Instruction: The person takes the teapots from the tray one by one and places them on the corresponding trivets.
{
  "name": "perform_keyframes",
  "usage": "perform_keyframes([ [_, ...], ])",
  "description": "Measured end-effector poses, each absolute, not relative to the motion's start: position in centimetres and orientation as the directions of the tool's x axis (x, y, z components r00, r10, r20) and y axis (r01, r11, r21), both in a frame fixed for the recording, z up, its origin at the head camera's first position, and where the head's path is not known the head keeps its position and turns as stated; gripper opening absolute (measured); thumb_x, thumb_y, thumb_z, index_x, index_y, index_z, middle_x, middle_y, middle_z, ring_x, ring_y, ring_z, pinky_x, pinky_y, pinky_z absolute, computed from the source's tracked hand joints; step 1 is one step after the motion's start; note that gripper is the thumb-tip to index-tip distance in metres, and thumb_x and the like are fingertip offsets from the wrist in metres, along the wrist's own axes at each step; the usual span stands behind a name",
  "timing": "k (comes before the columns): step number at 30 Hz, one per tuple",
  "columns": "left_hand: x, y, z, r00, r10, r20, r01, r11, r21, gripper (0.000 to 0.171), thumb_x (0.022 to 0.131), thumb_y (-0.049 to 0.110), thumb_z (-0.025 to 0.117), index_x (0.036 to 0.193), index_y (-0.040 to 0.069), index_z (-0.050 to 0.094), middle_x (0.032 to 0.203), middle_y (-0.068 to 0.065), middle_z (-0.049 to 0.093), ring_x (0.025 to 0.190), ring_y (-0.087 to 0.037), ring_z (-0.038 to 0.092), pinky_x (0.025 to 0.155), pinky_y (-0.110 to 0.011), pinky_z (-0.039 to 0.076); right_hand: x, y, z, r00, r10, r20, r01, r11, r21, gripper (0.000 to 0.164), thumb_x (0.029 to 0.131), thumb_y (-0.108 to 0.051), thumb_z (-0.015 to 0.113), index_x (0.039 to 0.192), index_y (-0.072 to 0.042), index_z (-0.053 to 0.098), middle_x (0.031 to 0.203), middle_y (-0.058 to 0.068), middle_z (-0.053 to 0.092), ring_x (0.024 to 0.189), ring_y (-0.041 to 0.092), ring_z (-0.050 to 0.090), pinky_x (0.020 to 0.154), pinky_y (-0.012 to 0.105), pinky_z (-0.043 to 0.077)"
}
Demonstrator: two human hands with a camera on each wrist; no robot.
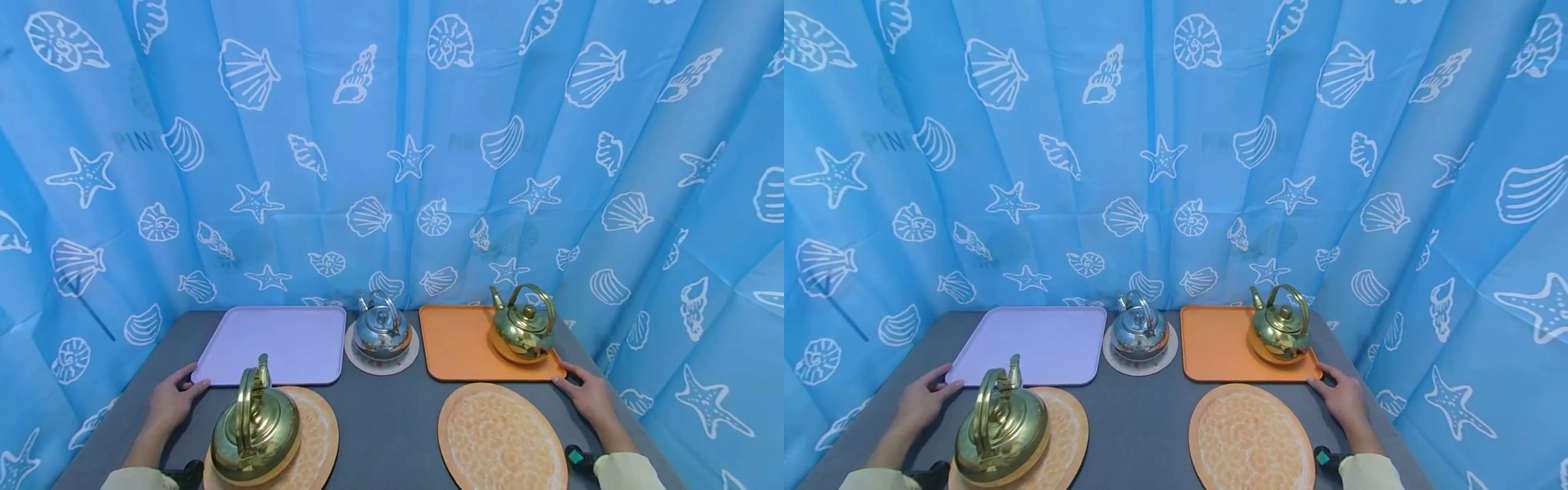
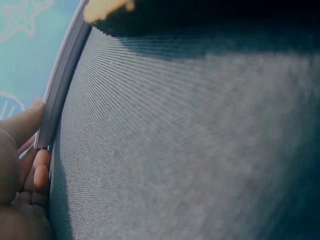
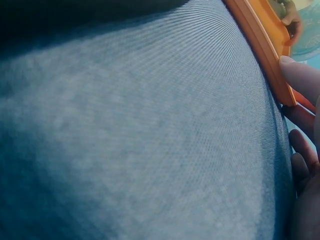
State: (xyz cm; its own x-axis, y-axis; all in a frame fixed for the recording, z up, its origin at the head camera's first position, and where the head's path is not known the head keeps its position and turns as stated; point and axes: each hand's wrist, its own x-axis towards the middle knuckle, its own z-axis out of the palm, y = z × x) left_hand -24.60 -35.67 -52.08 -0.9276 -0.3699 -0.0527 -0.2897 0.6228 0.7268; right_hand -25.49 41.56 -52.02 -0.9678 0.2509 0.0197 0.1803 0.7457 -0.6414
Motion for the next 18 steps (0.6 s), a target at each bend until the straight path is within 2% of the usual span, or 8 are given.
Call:
perform_keyframes([
  [11, -23.98, -35.71, -51.99, -0.927, -0.373, -0.037, -0.283, 0.632, 0.722, 0.068, 0.095, 0.03, 0.066, 0.144, -0.006, 0.036, 0.13, -0.037, 0.043, 0.12, -0.051, 0.04, 0.099, -0.065, 0.031, -25.3, 41.12, -51.73, -0.964, 0.266, 0.009, 0.194, 0.729, -0.657, 0.067, 0.094, -0.041, 0.062, 0.139, 0.006, 0.046, 0.143, 0.036, 0.034, 0.13, 0.054, 0.028, 0.103, 0.064, 0.026],
  [18, -23.78, -35.94, -52.16, -0.923, -0.386, -0.012, -0.27, 0.623, 0.734, 0.064, 0.095, 0.028, 0.065, 0.143, -0.006, 0.04, 0.126, -0.035, 0.047, 0.112, -0.047, 0.045, 0.094, -0.065, 0.035, -25.16, 41.09, -51.75, -0.964, 0.266, 0.021, 0.189, 0.736, -0.65, 0.067, 0.094, -0.041, 0.062, 0.138, 0.006, 0.046, 0.142, 0.036, 0.035, 0.13, 0.054, 0.03, 0.103, 0.064, 0.026],
])
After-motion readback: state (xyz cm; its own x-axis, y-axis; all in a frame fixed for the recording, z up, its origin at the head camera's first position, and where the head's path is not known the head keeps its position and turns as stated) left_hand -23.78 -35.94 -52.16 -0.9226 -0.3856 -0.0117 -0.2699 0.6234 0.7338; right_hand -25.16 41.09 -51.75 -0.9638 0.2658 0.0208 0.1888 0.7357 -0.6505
